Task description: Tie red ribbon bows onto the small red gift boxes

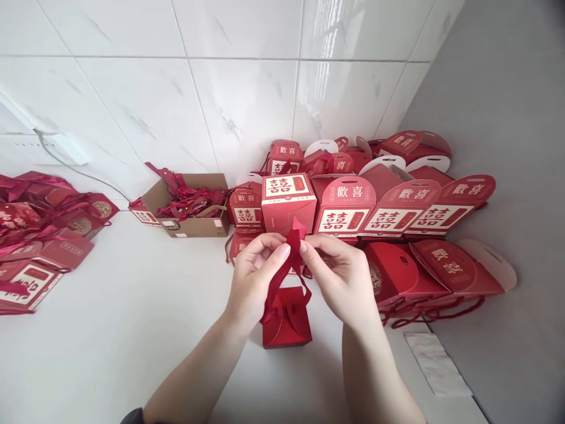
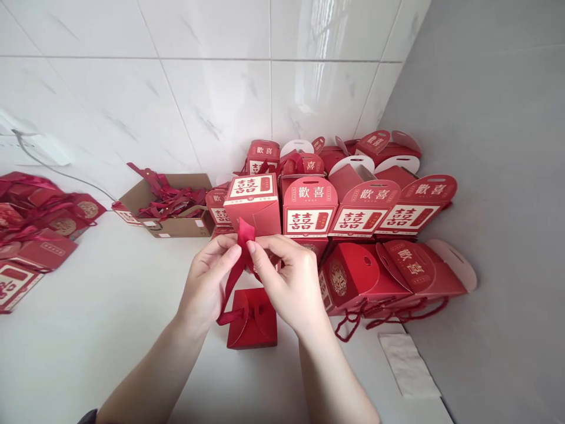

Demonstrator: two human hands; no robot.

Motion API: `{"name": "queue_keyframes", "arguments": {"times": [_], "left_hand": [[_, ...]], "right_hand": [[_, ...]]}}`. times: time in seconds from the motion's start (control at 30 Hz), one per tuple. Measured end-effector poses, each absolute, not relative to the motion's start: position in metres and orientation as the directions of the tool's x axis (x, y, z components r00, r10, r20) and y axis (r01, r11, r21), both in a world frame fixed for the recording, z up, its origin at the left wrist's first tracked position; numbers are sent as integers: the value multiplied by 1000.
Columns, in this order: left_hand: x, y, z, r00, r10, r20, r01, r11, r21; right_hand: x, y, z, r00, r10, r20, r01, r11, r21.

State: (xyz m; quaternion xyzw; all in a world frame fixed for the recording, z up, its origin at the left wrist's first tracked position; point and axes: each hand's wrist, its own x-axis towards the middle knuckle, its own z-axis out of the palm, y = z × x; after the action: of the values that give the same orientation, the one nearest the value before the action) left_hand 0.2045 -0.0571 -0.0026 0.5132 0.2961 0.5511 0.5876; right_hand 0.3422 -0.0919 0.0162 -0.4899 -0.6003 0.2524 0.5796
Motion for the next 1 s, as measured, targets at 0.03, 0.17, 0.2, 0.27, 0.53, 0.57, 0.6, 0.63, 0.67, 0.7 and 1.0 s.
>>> {"name": "queue_keyframes", "arguments": {"times": [0.03,0.17,0.2,0.27,0.53,0.57,0.6,0.63,0.67,0.7,1.0], "left_hand": [[207,-58,-4,220,955,200,-379,-105,919],[213,-60,-7,190,956,224,-425,-126,897],[214,-61,-7,183,955,235,-424,-139,895],[214,-61,-8,175,954,245,-415,-154,897],[212,-62,-6,153,937,314,-301,-258,918],[211,-62,-5,169,937,305,-279,-252,927],[210,-61,-4,194,936,295,-243,-246,938],[208,-61,-4,219,932,289,-200,-247,948],[207,-61,-3,236,927,290,-154,-259,954],[205,-61,-3,246,923,297,-109,-278,954],[204,-64,-2,269,886,379,-19,-388,921]], "right_hand": [[341,-92,16,148,879,453,302,396,-867],[338,-95,18,112,867,485,329,428,-842],[338,-95,19,102,865,492,336,436,-835],[338,-96,20,93,863,497,353,438,-827],[339,-90,16,155,885,439,246,396,-885],[339,-89,15,157,885,439,223,401,-888],[339,-89,15,160,882,443,207,409,-889],[340,-88,15,164,879,447,196,415,-888],[340,-87,15,166,877,450,190,420,-888],[340,-87,15,166,877,451,187,421,-888],[342,-87,16,218,879,424,93,414,-906]]}}
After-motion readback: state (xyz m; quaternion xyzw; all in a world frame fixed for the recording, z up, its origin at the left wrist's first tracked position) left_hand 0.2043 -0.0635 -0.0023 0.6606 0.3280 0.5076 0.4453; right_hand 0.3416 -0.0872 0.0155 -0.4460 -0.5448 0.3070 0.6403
